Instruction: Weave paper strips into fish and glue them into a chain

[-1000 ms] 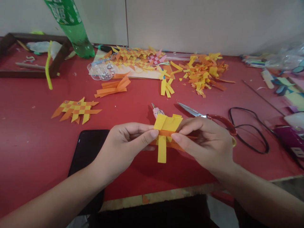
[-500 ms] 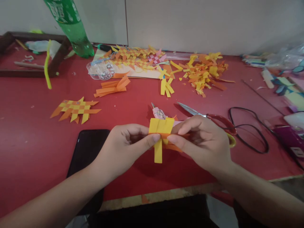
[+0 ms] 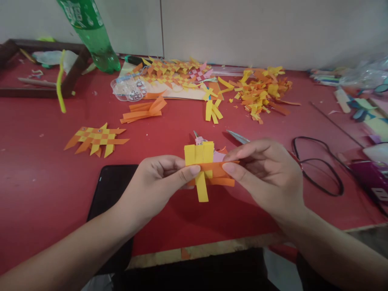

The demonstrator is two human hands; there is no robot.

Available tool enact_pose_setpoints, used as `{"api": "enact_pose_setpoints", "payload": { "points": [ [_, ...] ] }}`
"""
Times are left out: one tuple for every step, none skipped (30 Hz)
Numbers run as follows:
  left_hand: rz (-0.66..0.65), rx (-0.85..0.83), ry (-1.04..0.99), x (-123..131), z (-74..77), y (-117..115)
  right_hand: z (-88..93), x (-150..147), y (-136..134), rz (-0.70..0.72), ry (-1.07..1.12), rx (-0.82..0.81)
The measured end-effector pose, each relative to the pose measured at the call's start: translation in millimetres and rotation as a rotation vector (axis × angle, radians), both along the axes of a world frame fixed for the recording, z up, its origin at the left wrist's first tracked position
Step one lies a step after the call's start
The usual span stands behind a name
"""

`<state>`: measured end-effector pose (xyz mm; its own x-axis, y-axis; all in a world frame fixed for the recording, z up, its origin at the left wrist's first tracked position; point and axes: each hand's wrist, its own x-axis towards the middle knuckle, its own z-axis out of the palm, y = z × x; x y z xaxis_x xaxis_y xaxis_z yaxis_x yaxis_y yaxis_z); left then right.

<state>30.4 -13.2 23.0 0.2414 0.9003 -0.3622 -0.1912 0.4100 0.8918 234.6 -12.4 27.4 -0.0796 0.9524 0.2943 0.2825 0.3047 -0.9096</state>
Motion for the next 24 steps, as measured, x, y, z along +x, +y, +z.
{"api": "enact_pose_setpoints", "payload": {
  "points": [
    [0.008, -0.019, -0.015, 1, -0.1, 0, 0.2, 0, 0, -0.01, -0.009, 0.009],
    [0.017, -0.037, -0.031, 1, -0.3, 1, 0.1, 1, 1, -0.027, -0.02, 0.022],
    [0.029, -0.054, -0.048, 1, -0.9, 1, -0.2, 2, 2, -0.052, -0.03, 0.037],
    [0.041, -0.068, -0.064, 1, -1.8, 1, -0.9, 3, 3, -0.081, -0.04, 0.049],
    [0.05, -0.079, -0.079, 1, -2.8, 1, -1.9, 5, 5, -0.11, -0.046, 0.059],
    [0.062, -0.089, -0.091, 1, -3.9, 1, -3.1, 8, 7, -0.138, -0.049, 0.066],
    [0.075, -0.1, -0.102, 1, -4.9, 2, -4.4, 11, 10, -0.163, -0.049, 0.074],
    [0.094, -0.112, -0.111, 0, -5.7, 2, -5.8, 15, 13, -0.188, -0.048, 0.09],
    [0.111, -0.123, -0.122, 0, -6.3, 2, -7.0, 18, 16, -0.211, -0.052, 0.112],
    [0.125, -0.134, -0.135, 0, -6.6, 3, -7.9, 22, 19, -0.235, -0.064, 0.14],
    [0.135, -0.144, -0.149, 0, -6.6, 3, -8.5, 24, 22, -0.252, -0.081, 0.165],
    [0.141, -0.154, -0.164, -1, -6.4, 4, -8.8, 27, 24, -0.269, -0.104, 0.186],
    [0.146, -0.165, -0.179, -1, -6.2, 4, -8.7, 28, 26, -0.29, -0.141, 0.202],
    [0.151, -0.176, -0.195, -1, -5.9, 4, -8.3, 29, 28, -0.312, -0.194, 0.216],
    [0.158, -0.185, -0.215, -1, -5.6, 5, -7.7, 30, 29, -0.325, -0.266, 0.226],
    [0.17, -0.193, -0.236, -1, -5.4, 5, -7.1, 30, 29, -0.313, -0.357, 0.24],
    [0.189, -0.199, -0.256, -1, -5.2, 6, -6.5, 30, 30, -0.263, -0.468, 0.257],
    [0.214, -0.2, -0.275, -1, -5.1, 7, -6.2, 30, 30, -0.178, -0.591, 0.268],
    [0.243, -0.2, -0.289, -1, -5.0, 7, -6.3, 30, 30, -0.064, -0.707, 0.265],
    [0.276, -0.2, -0.298, -1, -4.9, 8, -7.0, 30, 29, 0.05, -0.808, 0.252],
    [0.309, -0.201, -0.301, -1, -4.8, 9, -8.2, 30, 29, 0.144, -0.892, 0.235],
    [0.338, -0.202, -0.301, -1, -4.8, 9, -10.0, 31, 28, 0.204, -0.956, 0.217],
    [0.359, -0.202, -0.297, -2, -4.9, 9, -12.2, 31, 27, 0.236, -1.0, 0.201],
    [0.369, -0.199, -0.291, -2, -5.1, 10, -14.7, 32, 27, 0.244, -1.028, 0.196]
  ]
}}
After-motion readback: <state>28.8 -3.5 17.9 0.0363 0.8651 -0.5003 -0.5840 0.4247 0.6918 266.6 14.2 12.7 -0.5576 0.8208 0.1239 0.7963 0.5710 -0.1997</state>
